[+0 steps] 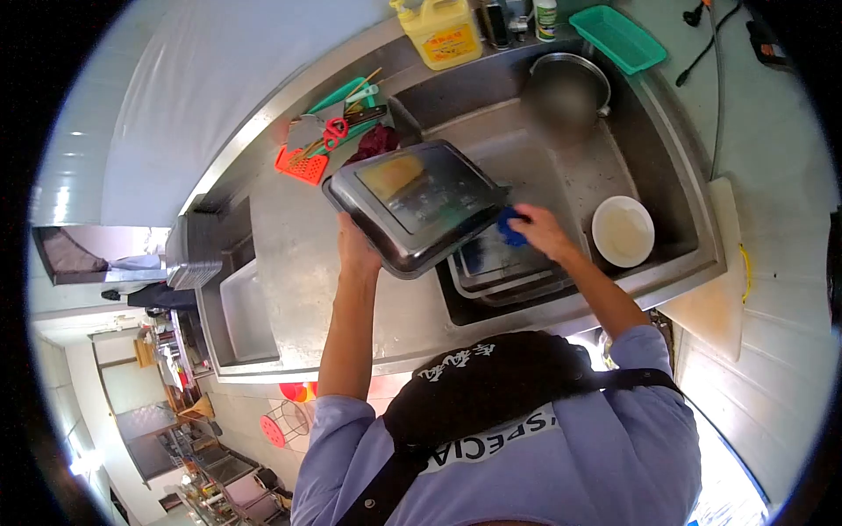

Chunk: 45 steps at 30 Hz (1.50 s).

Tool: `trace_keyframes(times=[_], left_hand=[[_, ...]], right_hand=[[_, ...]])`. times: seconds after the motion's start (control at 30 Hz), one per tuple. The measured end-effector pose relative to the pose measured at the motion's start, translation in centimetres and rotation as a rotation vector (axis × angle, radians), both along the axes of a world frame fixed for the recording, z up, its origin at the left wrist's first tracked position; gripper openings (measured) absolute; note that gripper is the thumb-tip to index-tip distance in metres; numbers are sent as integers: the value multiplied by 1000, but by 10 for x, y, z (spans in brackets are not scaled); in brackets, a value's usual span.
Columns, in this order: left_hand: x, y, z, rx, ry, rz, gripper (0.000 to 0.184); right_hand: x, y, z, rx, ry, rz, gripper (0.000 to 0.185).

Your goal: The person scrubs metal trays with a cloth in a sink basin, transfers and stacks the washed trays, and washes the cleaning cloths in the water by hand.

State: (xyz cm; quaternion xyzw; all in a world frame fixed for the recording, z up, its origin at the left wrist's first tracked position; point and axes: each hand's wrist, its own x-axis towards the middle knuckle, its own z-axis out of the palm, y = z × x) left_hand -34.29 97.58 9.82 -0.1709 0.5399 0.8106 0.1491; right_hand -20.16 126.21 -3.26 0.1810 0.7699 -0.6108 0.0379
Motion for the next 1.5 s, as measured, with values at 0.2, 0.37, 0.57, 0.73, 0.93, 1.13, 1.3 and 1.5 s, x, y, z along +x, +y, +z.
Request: trace_keyframes(times=[0.2,0.37,0.57,0.73,0.93,1.13,1.3,1.5], left_hand=[[8,35,6,-59,-31,-40,53],[9,13,9,-20,-46,-34,58],[34,-21,25,-248,112,-18,52],[49,-34,20,-340,178,-59,50],[63,-43,14,-334,115,-41,54],[67,-46,8,-381,147,-126,53],[70,-34,12,-406,133,-180,51],[69,-22,-7,-420,135,-225,56]], right_hand=[[7,-89,122,351,868,193,29],[-6,-78,43,363,511,-5,26],[2,-26,-51,488,-9,59,28],[10,-11,-69,356,-147,655,30],[25,12,-109,914,-300,322,43],[11,52,-181,426,-470,198,45],[0,52,-46,245,-194,23,39],[-37,-19,69,273,410,-46,37]])
